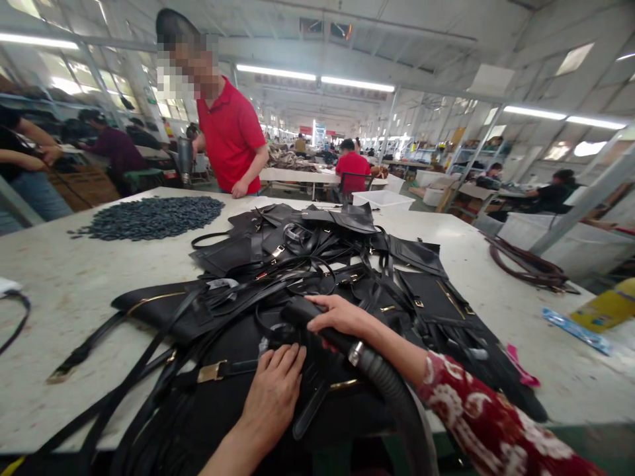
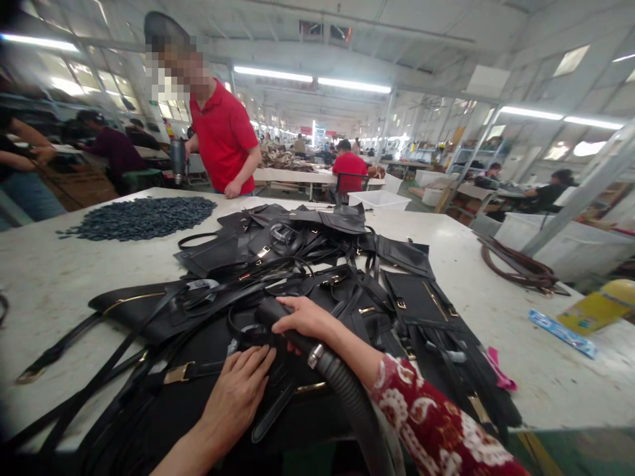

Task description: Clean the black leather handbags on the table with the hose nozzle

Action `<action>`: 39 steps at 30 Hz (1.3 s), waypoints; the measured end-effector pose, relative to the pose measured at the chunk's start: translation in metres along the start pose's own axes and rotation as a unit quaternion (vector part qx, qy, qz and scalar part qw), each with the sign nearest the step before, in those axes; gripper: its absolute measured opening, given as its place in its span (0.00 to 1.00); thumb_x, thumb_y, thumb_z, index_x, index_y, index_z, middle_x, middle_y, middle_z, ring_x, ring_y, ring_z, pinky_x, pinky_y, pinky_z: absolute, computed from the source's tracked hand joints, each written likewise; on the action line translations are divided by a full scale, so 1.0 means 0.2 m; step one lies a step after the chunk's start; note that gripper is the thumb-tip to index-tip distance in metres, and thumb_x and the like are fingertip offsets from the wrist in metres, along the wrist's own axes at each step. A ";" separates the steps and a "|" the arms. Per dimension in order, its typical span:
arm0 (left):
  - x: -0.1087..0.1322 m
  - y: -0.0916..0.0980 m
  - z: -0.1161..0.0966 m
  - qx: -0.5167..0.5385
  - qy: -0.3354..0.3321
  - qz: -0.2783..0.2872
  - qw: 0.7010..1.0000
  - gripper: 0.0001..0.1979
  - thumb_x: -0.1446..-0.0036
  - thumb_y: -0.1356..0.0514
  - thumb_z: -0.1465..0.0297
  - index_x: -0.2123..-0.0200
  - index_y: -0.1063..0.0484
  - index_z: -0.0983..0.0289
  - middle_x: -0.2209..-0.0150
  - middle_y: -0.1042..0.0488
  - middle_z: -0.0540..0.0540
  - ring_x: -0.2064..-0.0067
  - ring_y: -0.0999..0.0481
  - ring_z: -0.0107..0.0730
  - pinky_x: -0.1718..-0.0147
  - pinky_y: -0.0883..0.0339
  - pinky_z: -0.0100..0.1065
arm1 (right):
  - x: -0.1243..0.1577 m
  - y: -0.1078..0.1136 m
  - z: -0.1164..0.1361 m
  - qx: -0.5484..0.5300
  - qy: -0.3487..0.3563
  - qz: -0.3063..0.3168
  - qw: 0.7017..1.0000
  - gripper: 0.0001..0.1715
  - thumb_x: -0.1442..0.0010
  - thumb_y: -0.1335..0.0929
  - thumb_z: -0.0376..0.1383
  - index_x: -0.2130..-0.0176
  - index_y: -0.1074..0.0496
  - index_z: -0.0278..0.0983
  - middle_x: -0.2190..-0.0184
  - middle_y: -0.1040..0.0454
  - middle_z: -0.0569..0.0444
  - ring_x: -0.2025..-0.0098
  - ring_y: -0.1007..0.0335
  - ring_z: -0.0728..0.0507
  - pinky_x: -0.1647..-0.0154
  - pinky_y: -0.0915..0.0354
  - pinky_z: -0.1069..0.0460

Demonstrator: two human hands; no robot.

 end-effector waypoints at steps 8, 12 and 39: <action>0.01 0.00 0.20 -0.001 0.043 0.039 0.998 0.18 0.45 0.49 0.70 0.50 0.35 0.63 0.55 0.30 0.60 0.53 0.34 0.42 0.54 0.40 0.46 | -0.06 0.20 0.21 0.017 0.084 -0.135 0.987 0.38 0.52 0.33 0.33 0.43 0.47 0.42 0.79 0.33 0.62 0.85 0.37 0.52 0.86 0.38 0.58; 0.05 0.03 0.42 0.032 0.072 0.033 0.996 0.18 0.46 0.48 0.64 0.54 0.31 0.64 0.56 0.30 0.60 0.54 0.31 0.42 0.54 0.38 0.44 | 0.39 0.40 0.07 0.006 0.087 -0.201 0.976 0.39 0.52 0.32 0.33 0.43 0.47 0.42 0.83 0.33 0.63 0.85 0.36 0.50 0.87 0.38 0.56; -0.15 -0.03 -0.38 0.218 -0.220 0.141 0.940 0.15 0.46 0.50 0.77 0.55 0.34 0.62 0.57 0.30 0.55 0.55 0.34 0.35 0.55 0.43 0.40 | 0.96 0.42 -0.40 -0.122 0.006 -0.344 0.931 0.41 0.52 0.33 0.34 0.41 0.51 0.38 0.83 0.31 0.62 0.86 0.38 0.51 0.87 0.39 0.57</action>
Point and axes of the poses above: each hand's wrist, its own x-axis away from the middle knuckle, its own y-axis out of the back of the hand, z = x × y, the point moved 10 cm from there along -x, towards the middle knuckle
